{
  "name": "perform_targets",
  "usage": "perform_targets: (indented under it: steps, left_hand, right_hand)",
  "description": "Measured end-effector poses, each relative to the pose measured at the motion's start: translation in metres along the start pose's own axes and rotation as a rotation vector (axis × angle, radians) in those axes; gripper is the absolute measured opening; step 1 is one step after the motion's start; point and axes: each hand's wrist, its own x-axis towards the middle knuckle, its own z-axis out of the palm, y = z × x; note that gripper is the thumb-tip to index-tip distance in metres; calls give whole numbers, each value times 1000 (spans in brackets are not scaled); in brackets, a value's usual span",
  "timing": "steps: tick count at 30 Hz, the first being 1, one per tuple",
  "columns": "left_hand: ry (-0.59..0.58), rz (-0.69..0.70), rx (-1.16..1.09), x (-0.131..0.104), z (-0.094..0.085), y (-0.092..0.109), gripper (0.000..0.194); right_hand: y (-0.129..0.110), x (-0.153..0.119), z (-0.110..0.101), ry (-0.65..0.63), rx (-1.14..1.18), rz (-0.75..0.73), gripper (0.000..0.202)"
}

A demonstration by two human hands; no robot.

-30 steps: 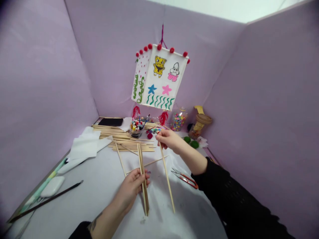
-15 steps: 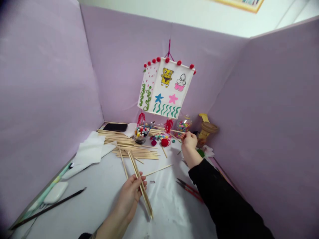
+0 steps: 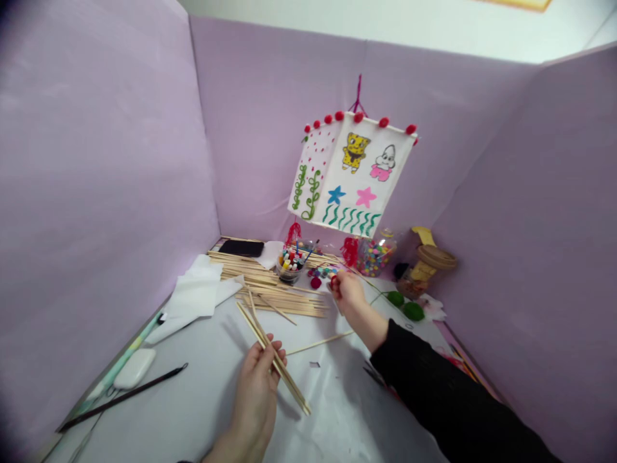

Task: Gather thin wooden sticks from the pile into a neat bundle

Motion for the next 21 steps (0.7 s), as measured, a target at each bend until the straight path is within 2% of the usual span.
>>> perform_targets:
  steps: [3,5,7,9,12,16,21]
  left_hand:
    - [141,112,-70,1,1,10,13]
    - [174,179,-104,3,1,18,10]
    - [192,222,-119,6,1,24,9]
    - [203,239,-107,9,0,27,10]
    - [229,223,-89,14,-2,29,12]
    - [249,189,-112,19,-4,30,15]
    - [215,109,-88,19,-4,29,17]
  right_hand:
    - [11,-44,26,-264,-324,22,12]
    - [14,-65,52,-428,-509,-35,8]
    - [15,-78,79,-509,-665,-114,5]
    - [16,-85,104,-552,-804,-159,10]
    - [18,-87,130,-588,-958,-170,16]
    - [15,-69,139,-606,-1020,-133,7]
    - [-5,-37,116,-659,-872,-7,13]
